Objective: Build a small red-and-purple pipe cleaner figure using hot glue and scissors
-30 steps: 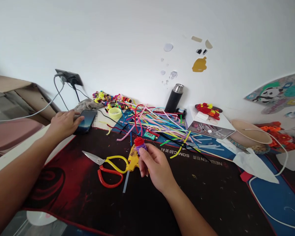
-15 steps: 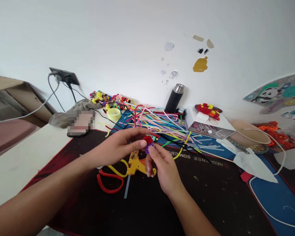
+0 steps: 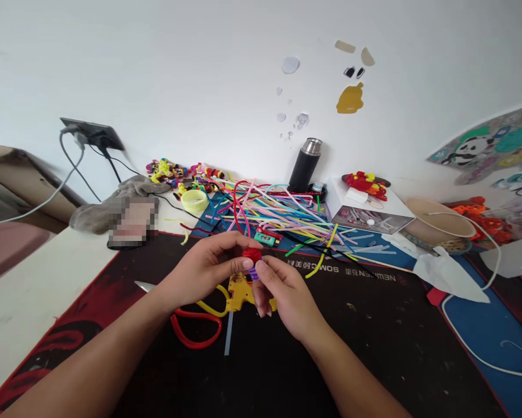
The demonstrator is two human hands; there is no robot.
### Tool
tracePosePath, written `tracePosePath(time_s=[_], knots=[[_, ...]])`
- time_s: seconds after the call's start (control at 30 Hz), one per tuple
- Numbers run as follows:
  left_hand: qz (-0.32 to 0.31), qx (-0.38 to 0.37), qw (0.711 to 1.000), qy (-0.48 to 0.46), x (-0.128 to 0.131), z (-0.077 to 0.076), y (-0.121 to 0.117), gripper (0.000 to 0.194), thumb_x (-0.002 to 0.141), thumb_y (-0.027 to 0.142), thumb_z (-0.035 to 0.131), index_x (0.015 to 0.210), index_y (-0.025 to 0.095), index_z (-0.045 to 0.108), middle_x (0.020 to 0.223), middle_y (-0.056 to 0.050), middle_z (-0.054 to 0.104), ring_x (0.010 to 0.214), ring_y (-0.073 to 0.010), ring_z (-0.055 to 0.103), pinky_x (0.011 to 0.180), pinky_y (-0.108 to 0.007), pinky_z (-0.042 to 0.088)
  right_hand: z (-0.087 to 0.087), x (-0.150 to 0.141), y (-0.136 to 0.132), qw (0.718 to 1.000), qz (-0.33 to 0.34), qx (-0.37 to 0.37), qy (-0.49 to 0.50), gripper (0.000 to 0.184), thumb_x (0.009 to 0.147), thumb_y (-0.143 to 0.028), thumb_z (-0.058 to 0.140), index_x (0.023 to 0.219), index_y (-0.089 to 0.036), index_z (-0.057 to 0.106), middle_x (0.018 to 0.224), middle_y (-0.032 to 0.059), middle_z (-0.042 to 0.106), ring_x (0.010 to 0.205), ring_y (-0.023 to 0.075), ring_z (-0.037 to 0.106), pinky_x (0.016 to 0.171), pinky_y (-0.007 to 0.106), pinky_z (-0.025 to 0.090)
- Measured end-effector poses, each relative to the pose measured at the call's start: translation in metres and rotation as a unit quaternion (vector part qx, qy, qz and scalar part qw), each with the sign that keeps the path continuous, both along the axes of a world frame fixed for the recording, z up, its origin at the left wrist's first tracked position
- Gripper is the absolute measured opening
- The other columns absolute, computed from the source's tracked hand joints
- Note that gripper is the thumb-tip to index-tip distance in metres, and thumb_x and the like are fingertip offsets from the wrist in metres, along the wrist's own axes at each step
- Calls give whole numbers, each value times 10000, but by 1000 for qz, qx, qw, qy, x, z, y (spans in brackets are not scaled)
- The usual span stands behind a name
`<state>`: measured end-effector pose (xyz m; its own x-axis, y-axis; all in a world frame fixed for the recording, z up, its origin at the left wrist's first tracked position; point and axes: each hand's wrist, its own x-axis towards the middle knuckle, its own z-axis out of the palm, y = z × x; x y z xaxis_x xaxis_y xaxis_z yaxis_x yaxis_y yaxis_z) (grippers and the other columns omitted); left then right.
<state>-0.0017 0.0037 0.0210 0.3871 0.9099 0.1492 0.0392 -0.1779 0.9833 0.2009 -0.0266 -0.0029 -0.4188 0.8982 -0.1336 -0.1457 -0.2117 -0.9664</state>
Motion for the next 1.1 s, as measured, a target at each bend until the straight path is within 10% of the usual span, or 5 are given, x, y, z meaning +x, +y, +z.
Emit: tracePosePath(time_s=[0.7,1.1], knots=[[-23,-87,989,-116,10,-13,8,379,846,482,943,1045,180,830,876,-35,729,745,-169,627,715,-285,528,-6,4,6,999,-28,38,-1,541,950,-733,726,864,-202,670,447,-125,392,367,88,351,423,245,304],[-2,-65,991,-116,7,-22,10,336,864,371,959,1134,212,840,971,-44,786,879,-190,712,834,-295,584,-13,7,7,999,-39,12,31,500,1011,-686,685,849,-215,642,553,-59,592,436,114,516,457,238,389]])
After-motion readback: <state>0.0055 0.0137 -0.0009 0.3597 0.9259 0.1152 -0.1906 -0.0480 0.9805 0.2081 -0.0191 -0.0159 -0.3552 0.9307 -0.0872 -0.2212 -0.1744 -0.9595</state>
